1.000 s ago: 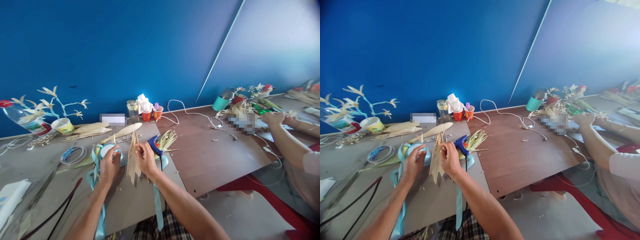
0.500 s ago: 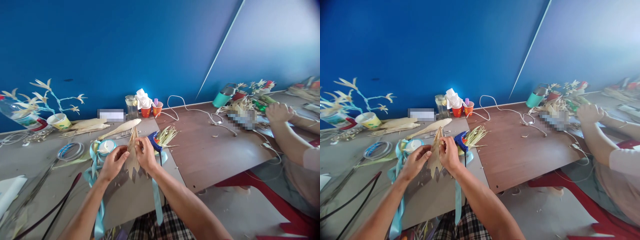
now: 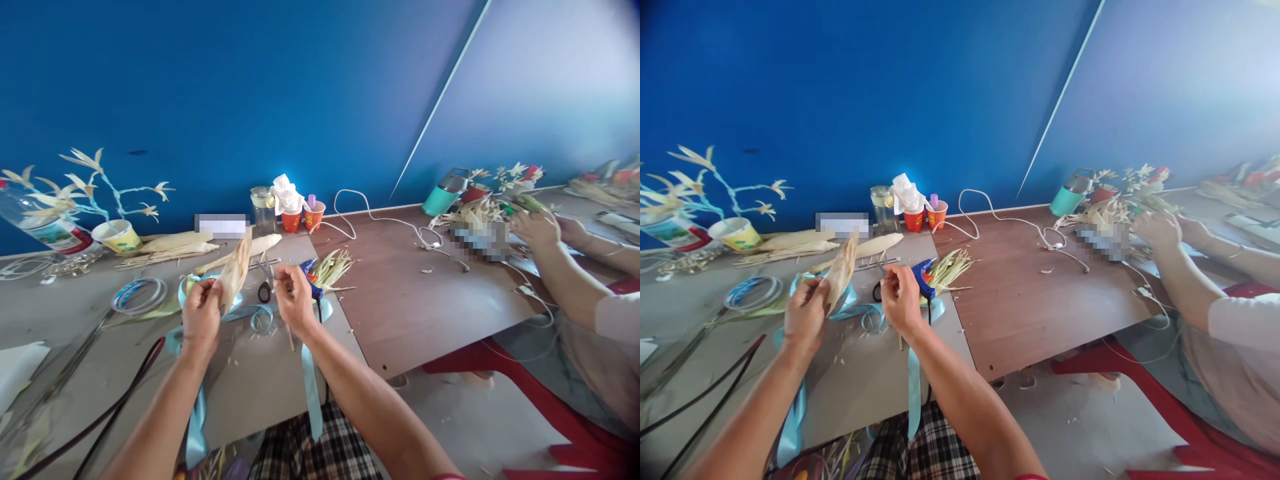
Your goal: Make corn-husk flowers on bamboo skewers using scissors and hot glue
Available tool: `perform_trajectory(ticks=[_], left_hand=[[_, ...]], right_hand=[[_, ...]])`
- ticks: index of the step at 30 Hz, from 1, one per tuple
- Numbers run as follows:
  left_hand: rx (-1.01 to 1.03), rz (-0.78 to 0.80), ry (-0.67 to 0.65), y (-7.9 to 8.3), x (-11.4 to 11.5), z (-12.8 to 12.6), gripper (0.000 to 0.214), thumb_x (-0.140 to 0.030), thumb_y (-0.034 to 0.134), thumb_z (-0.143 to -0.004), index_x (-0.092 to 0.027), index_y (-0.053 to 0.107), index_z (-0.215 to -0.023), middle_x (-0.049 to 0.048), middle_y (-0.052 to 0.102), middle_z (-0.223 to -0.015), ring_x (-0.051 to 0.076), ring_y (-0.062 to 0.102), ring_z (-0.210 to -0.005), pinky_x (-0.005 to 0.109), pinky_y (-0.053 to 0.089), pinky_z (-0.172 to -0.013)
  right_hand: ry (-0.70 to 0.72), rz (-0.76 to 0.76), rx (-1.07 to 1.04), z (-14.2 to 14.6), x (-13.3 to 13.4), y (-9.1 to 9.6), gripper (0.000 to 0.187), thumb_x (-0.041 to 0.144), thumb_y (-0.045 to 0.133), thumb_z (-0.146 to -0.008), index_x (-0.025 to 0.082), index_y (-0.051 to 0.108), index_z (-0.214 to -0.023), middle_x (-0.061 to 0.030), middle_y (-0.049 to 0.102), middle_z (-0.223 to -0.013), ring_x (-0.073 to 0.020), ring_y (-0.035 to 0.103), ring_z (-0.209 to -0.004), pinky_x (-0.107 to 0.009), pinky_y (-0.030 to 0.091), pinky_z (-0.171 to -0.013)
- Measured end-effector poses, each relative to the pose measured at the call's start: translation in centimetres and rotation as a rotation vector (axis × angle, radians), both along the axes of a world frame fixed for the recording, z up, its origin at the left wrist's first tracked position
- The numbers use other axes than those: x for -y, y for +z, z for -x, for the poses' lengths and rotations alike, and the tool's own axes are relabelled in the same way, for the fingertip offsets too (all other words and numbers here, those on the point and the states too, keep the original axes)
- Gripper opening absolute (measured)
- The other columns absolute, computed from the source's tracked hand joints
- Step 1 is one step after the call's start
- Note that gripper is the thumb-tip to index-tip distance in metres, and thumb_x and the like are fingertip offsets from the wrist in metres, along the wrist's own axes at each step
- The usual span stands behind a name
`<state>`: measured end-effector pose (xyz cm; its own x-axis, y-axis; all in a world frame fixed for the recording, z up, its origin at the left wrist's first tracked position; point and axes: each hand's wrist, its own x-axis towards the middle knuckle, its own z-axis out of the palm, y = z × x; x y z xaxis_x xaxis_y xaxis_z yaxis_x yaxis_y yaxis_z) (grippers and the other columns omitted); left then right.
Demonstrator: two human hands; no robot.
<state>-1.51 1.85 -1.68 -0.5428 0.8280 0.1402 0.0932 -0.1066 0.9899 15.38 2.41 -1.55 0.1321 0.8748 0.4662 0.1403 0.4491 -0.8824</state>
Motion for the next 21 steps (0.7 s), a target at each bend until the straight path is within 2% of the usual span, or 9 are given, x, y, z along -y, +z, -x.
perform_trajectory(ticks=[3,5,9,13,16,21], left_hand=[[0.06,-0.02,0.019,0.4,0.1,0.0,0.034,-0.048,0.066,-0.065,-0.019,0.054,-0.079,-0.0045,0.048,-0.064,0.009,0.043,-0.054,0.022,0.035,-0.05],[0.004,-0.027,0.028,0.6,0.2,-0.1,0.033,-0.048,0.064,-0.068,-0.018,0.053,-0.078,-0.0041,0.048,-0.064,0.009,0.042,-0.053,0.022,0.034,-0.049],[-0.144,-0.009,0.038,0.5,0.4,0.0,0.028,-0.046,0.059,-0.074,-0.018,0.055,-0.079,-0.0053,0.042,-0.056,0.009,0.036,-0.048,0.022,0.029,-0.044],[-0.062,0.032,-0.035,-0.4,0.0,0.2,0.029,-0.047,0.06,-0.074,-0.019,0.057,-0.082,-0.0037,0.048,-0.061,0.009,0.04,-0.05,0.022,0.035,-0.046],[0.011,0.053,-0.072,-0.9,-0.2,0.3,0.03,-0.048,0.062,-0.073,-0.02,0.058,-0.083,-0.0026,0.051,-0.067,0.01,0.043,-0.053,0.023,0.039,-0.05],[-0.049,0.075,-0.08,-0.8,0.0,0.2,0.029,-0.048,0.061,-0.073,-0.02,0.06,-0.083,-0.0027,0.052,-0.066,0.011,0.044,-0.053,0.023,0.039,-0.051]], right_hand=[[-0.02,-0.014,0.043,-0.2,-0.2,-0.1,0.018,0.016,0.049,-0.08,0.018,0.058,-0.096,-0.0024,0.055,-0.082,-0.0133,0.054,-0.071,-0.025,0.045,-0.065],[-0.002,-0.027,0.12,-0.1,-0.4,-0.2,0.018,0.016,0.048,-0.081,0.017,0.059,-0.096,-0.0034,0.056,-0.082,-0.014,0.054,-0.072,-0.026,0.044,-0.066],[0.032,-0.055,0.485,0.1,-0.3,-0.6,0.016,0.017,0.049,-0.084,0.018,0.065,-0.087,-0.006,0.061,-0.087,-0.0185,0.052,-0.085,-0.033,0.039,-0.08],[0.004,0.039,0.795,0.1,-0.3,-1.2,0.012,0.024,0.057,-0.082,0.022,0.069,-0.084,-0.0057,0.062,-0.093,-0.0231,0.045,-0.097,-0.038,0.031,-0.086],[0.008,0.075,0.881,0.0,-0.4,-1.6,0.012,0.027,0.058,-0.081,0.022,0.069,-0.083,-0.0055,0.062,-0.093,-0.023,0.043,-0.097,-0.039,0.028,-0.087],[-0.029,0.11,0.94,-0.1,-0.3,-1.2,0.017,0.031,0.055,-0.083,0.02,0.067,-0.079,-0.0079,0.062,-0.087,-0.0247,0.044,-0.095,-0.041,0.027,-0.087]])
